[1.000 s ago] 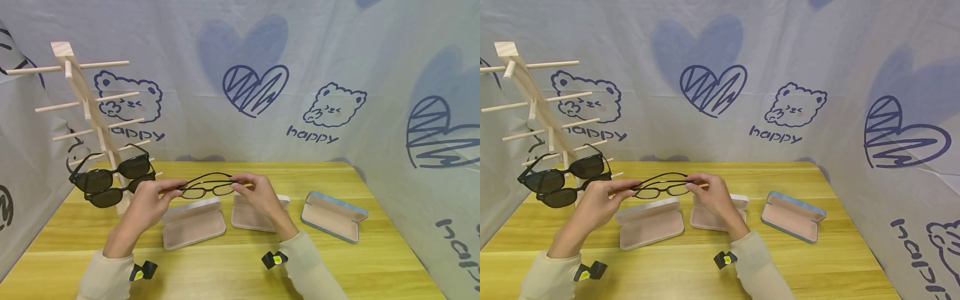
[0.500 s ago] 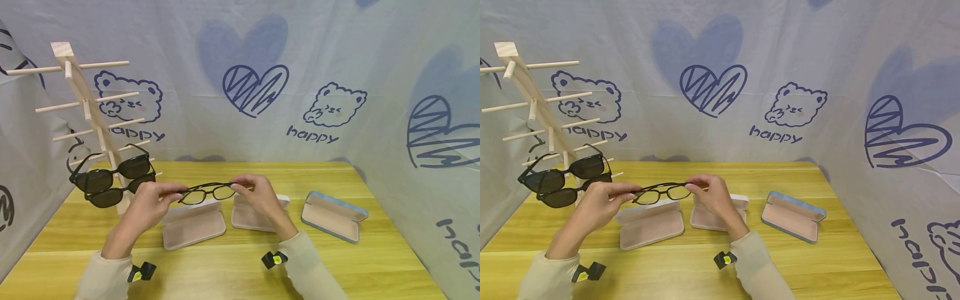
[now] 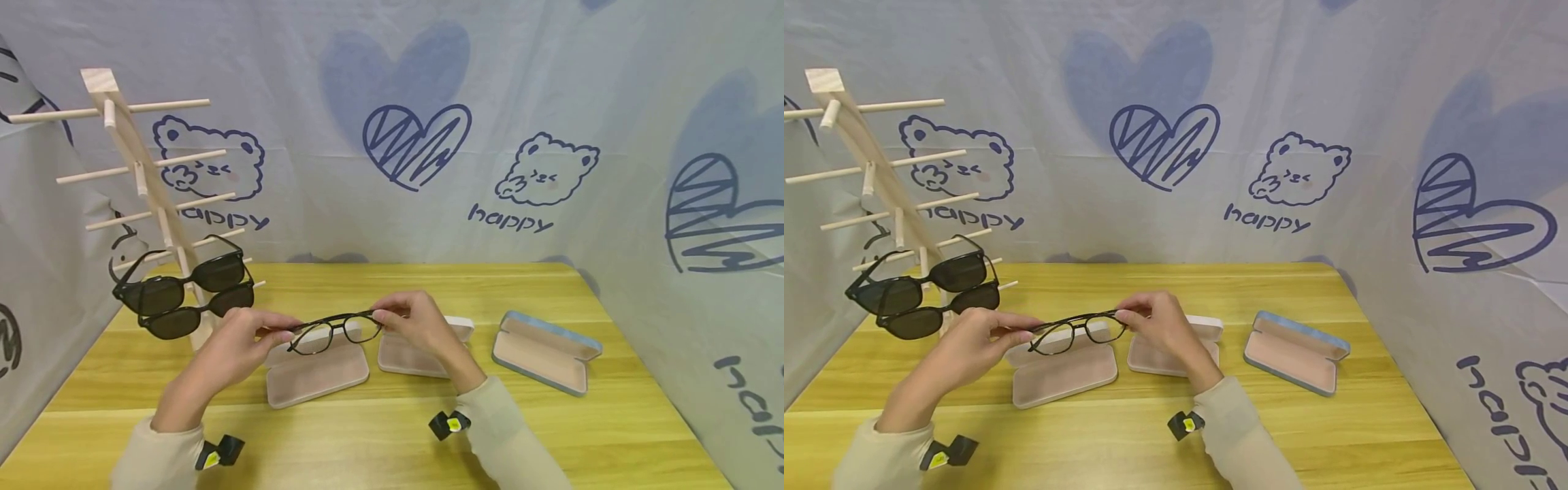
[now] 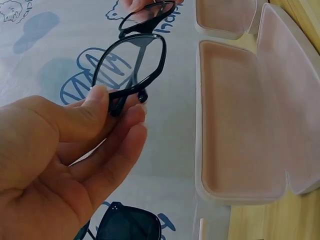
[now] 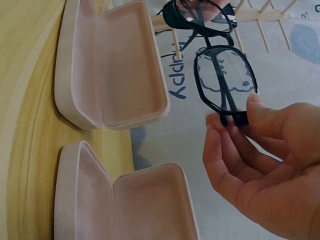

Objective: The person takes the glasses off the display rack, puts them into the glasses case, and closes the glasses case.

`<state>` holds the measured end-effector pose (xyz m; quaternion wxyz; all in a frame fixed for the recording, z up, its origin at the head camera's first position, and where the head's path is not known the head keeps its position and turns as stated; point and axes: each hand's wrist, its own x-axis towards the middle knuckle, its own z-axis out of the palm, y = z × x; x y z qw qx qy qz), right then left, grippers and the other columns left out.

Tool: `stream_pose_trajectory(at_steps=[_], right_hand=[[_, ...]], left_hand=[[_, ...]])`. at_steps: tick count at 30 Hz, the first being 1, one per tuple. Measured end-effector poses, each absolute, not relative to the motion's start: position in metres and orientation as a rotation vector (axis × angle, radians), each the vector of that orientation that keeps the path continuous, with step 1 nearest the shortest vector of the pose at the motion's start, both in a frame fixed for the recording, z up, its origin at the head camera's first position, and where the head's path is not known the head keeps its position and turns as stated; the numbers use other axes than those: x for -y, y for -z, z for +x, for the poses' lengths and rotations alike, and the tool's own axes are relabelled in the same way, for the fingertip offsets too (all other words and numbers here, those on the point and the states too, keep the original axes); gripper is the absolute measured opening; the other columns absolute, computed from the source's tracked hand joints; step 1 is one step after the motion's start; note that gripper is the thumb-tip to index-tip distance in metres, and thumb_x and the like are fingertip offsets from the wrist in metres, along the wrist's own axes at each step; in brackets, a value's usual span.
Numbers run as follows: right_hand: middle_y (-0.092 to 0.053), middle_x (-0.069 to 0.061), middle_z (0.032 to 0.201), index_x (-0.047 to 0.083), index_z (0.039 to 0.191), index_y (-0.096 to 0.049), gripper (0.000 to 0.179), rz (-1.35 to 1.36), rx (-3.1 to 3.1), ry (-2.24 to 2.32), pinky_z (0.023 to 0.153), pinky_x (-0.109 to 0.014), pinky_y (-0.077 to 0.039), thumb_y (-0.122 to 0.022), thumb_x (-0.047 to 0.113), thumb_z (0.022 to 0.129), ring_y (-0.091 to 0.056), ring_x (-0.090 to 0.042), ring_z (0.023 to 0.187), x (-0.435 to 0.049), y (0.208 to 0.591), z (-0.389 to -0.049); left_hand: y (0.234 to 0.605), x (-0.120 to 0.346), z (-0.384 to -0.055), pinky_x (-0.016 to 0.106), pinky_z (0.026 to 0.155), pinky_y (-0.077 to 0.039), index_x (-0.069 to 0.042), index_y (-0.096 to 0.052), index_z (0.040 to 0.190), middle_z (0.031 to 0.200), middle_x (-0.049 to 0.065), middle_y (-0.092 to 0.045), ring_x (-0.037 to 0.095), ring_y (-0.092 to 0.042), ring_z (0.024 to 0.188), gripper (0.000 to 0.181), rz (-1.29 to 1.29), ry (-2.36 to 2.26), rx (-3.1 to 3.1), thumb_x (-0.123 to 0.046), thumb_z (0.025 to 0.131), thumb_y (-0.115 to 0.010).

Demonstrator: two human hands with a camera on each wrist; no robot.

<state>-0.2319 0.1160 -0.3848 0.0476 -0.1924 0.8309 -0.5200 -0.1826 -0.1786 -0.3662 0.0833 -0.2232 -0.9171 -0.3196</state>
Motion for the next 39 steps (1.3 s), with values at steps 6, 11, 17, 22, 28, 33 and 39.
stream_pose_trajectory(at_steps=[6,11,17,22,28,33,39], right_hand=[[-0.077,-0.021,0.109,-0.004,0.114,-0.075,0.020,-0.606,-2.521,1.514,0.082,-0.038,-0.065,-0.068,0.006,0.099,-0.075,-0.020,0.086,-0.114,0.387,-0.234],[-0.077,-0.020,0.108,-0.004,0.114,-0.075,0.019,-0.592,-2.483,1.490,0.083,-0.039,-0.065,-0.068,0.004,0.098,-0.074,-0.021,0.086,-0.111,0.390,-0.235],[-0.077,-0.019,0.108,-0.004,0.113,-0.075,0.019,-0.578,-2.458,1.465,0.085,-0.044,-0.064,-0.067,0.005,0.099,-0.075,-0.031,0.090,-0.107,0.399,-0.235],[-0.078,-0.016,0.108,-0.002,0.113,-0.076,0.018,-0.574,-2.445,1.433,0.081,-0.033,-0.064,-0.067,0.006,0.099,-0.076,-0.034,0.094,-0.103,0.409,-0.237],[-0.079,-0.014,0.100,-0.001,0.110,-0.077,0.016,-0.539,-2.443,1.398,0.071,-0.026,-0.062,-0.070,0.005,0.097,-0.077,-0.035,0.091,-0.098,0.417,-0.237],[-0.079,-0.013,0.097,-0.001,0.109,-0.078,0.016,-0.521,-2.484,1.340,0.065,-0.024,-0.061,-0.073,0.006,0.095,-0.078,-0.031,0.084,-0.094,0.423,-0.236],[-0.078,-0.019,0.102,-0.005,0.108,-0.077,0.016,-0.579,-2.498,1.327,0.064,-0.024,-0.063,-0.073,0.004,0.094,-0.078,-0.032,0.080,-0.090,0.429,-0.237]], left_hand=[[0.367,0.184,-0.181,0.022,0.071,-0.061,-0.002,-0.079,0.111,0.102,0.011,-0.080,0.013,-0.076,0.084,0.019,-0.699,0.998,2.804,-0.001,0.093,-0.072],[0.370,0.187,-0.180,0.022,0.066,-0.059,0.001,-0.078,0.111,0.093,0.007,-0.080,0.009,-0.074,0.075,0.018,-0.716,1.041,2.830,-0.002,0.095,-0.071],[0.376,0.193,-0.181,0.020,0.064,-0.058,0.003,-0.078,0.109,0.088,0.007,-0.079,0.011,-0.073,0.070,0.017,-0.686,1.076,2.862,-0.002,0.094,-0.072],[0.383,0.197,-0.182,0.021,0.064,-0.059,0.002,-0.079,0.105,0.095,0.013,-0.079,0.011,-0.073,0.072,0.013,-0.673,1.169,2.907,-0.001,0.093,-0.073],[0.389,0.199,-0.181,0.020,0.061,-0.059,-0.002,-0.079,0.099,0.096,0.012,-0.078,0.010,-0.071,0.070,0.009,-0.668,1.196,2.942,0.000,0.092,-0.073],[0.392,0.197,-0.178,0.022,0.062,-0.061,0.002,-0.078,0.103,0.100,0.017,-0.078,0.013,-0.073,0.073,0.012,-0.629,1.217,2.988,0.003,0.092,-0.073],[0.400,0.195,-0.174,0.023,0.061,-0.060,0.002,-0.080,0.102,0.099,0.017,-0.079,0.014,-0.075,0.075,0.014,-0.614,1.119,2.974,0.005,0.089,-0.074]])
